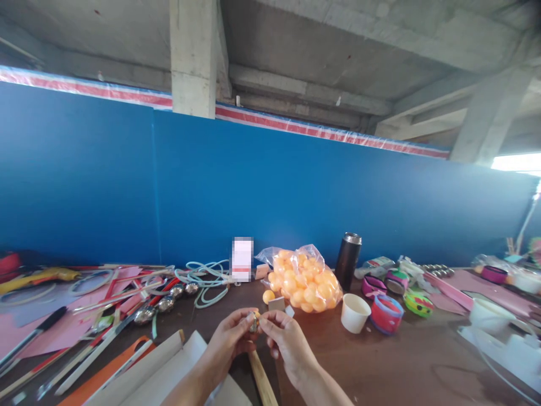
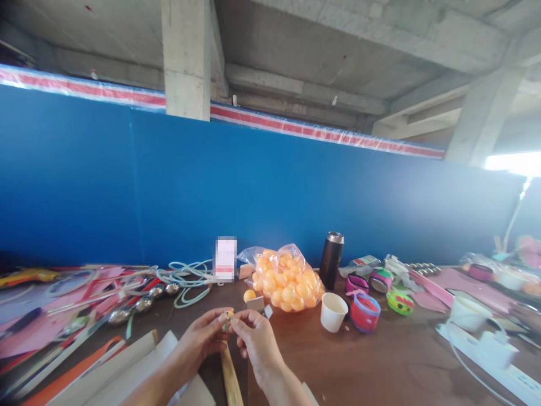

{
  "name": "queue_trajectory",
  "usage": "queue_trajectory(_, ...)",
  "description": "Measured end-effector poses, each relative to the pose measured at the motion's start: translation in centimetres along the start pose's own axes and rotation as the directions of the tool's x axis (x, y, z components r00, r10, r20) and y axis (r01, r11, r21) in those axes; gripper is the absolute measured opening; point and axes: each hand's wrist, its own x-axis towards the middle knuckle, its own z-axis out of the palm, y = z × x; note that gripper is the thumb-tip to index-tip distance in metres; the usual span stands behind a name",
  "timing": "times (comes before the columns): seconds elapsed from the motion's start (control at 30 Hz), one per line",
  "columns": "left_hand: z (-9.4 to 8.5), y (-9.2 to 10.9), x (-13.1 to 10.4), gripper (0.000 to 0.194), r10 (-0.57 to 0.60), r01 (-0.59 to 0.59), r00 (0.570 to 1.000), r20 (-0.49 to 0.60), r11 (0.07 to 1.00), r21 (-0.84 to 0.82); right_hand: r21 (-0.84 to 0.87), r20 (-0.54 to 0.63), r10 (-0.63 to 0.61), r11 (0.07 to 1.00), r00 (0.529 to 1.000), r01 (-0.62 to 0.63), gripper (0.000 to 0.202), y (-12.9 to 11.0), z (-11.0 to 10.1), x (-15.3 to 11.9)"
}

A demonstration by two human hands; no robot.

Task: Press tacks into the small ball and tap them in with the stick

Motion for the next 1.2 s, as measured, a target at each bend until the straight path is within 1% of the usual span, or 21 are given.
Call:
queue_trajectory(0.33, 0.1, 0.0, -0.1, 0.038, 0.002, -0.002, 1.000, -0.023, 1.000, 0.023, 0.015, -0.002, -0.005, 1.000, 1.000, 0.005, 0.026, 0.1, 0.1, 0.0)
queue_trajectory(0.6, 0.4, 0.3, -0.2, 0.039, -0.001, 0.002, 0.999, -0.041, 0.999, 0.040, -0.019, -0.006, -0.006, 1.000, 1.000, 0.006, 0.027, -0.2, 0.1, -0.1)
queue_trajectory(0.7, 0.5, 0.4, -0.3, 0.040, 0.004, -0.002, 1.000, -0.031, 0.999, 0.040, -0.049, -0.015, 0.010, 0.999, 1.000, -0.010, 0.027, -0.2, 0.1, 0.0)
queue_trajectory(0.83, 0.9, 0.7, -0.6, 0.043, 0.004, 0.001, 0.996, -0.091, 0.998, 0.057, -0.134, -0.032, -0.003, 0.991, 0.999, -0.002, 0.027, -0.3, 0.1, 0.0)
queue_trajectory(0.9, 1.1, 0.8, -0.7, 0.045, 0.000, 0.007, 0.995, -0.102, 0.998, 0.066, -0.173, -0.034, -0.017, 0.985, 0.999, 0.011, 0.025, -0.3, 0.1, 0.0)
queue_trajectory(1.0, 1.1, 0.8, -0.8, 0.045, 0.003, 0.005, 0.996, -0.092, 0.996, 0.087, -0.213, -0.035, -0.030, 0.977, 0.999, 0.022, 0.022, -0.2, 0.3, -0.1)
queue_trajectory(1.1, 0.8, 0.5, -0.6, 0.044, 0.002, 0.007, 0.997, -0.081, 0.994, 0.109, -0.256, -0.045, -0.044, 0.966, 0.998, 0.031, 0.019, -0.2, 0.5, -0.2)
queue_trajectory(1.2, 0.2, 0.0, -0.2, 0.043, -0.010, 0.013, 1.000, -0.025, 0.992, 0.122, -0.291, -0.056, -0.066, 0.956, 0.996, 0.047, 0.015, -0.1, 0.7, -0.3)
